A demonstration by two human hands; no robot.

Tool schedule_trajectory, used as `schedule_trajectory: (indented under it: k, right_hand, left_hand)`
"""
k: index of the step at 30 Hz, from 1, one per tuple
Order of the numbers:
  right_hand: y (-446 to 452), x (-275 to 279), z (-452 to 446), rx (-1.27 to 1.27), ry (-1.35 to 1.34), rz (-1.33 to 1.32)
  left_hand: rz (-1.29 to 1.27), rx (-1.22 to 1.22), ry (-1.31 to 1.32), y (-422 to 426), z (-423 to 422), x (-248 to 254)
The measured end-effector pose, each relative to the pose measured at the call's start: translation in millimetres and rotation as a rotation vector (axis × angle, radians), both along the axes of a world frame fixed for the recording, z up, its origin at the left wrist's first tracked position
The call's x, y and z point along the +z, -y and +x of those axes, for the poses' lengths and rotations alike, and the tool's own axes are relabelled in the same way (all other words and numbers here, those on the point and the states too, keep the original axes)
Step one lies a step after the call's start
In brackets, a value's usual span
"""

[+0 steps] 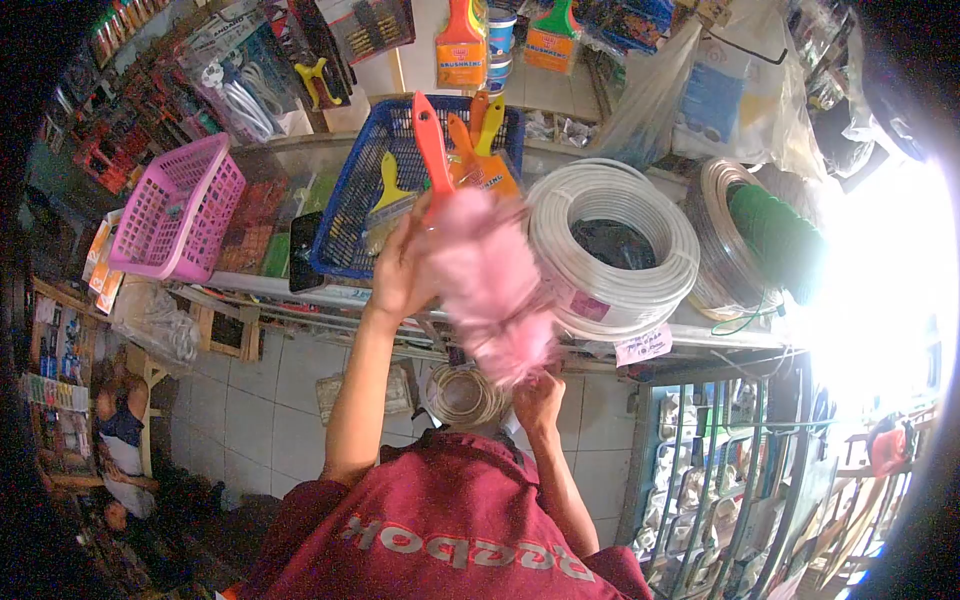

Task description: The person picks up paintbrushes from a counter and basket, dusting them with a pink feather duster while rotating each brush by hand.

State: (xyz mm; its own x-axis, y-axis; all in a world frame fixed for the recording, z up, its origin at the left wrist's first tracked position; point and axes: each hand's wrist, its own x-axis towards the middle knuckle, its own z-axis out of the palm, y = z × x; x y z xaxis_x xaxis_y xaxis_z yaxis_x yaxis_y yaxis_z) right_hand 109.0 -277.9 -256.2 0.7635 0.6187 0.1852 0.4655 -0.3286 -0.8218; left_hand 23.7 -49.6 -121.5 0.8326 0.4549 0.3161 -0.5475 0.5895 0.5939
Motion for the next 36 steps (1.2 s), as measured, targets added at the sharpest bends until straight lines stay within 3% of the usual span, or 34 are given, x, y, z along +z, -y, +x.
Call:
schedule_trajectory:
  k: [3, 5, 8, 13, 16, 17, 20, 21, 24, 26, 29, 31, 34, 36]
  right_hand:
    - [-3, -5, 7, 0.011, 0.096, 0.088]
    - [-4, 2, 5, -0.052, 0.027, 0.011]
    - [2, -7, 9, 0.011, 0.072, -0.028]
    - [-7, -1, 9, -0.088, -0.002, -0.016]
    - [-3, 4, 7, 0.015, 0.030, -0.013]
    - [-4, -10, 12, 0.056, 0.128, 0.081]
    - [-10, -5, 12, -0.046, 0.007, 0.051]
    - [-10, 0, 10, -0.034, 0.004, 0.053]
    - [-13, 11, 8, 0.017, 0.070, 0.087]
    - [-15, -2, 15, 0.072, 0.210, 0.144]
    - [-16, -12, 15, -0.042, 0.000, 0.159]
    - [-16, 8, 9, -0.035, 0.017, 0.109]
    - [-17, 17, 12, 0.045, 0.114, 0.136]
    - [-17, -5, 19, -0.034, 0.149, 0.090]
  left_hand:
    - [-0.058, -0.023, 0.037, 3, 0, 3]
    - [-0.106, -0.022, 0.082, 5, 3, 3]
    - [0.071, 0.055, -0.041, 0, -1, 0]
    - [-0.099, -0.034, 0.077, 7, 4, 6]
    - [0.199, 0.101, -0.058, 5, -3, 9]
    - [0.430, 0.158, -0.085, -6, -2, -19]
    - [-0.094, -0.121, 0.048, 1, 4, -9]
    - [-0.075, -0.031, 0.039, 10, 4, 6]
    - [0.322, 0.044, -0.161, -4, -6, -12]
    - [0.066, -0.123, -0.072, -5, 7, -26]
    - [-0.031, -0.046, -0.043, 10, 1, 6]
    - [0.250, -0.074, -0.046, -27, 11, -65]
    - [0.129, -0.103, -0.095, -7, 7, -34]
    - [0.035, -0.021, -0.062, 7, 1, -2]
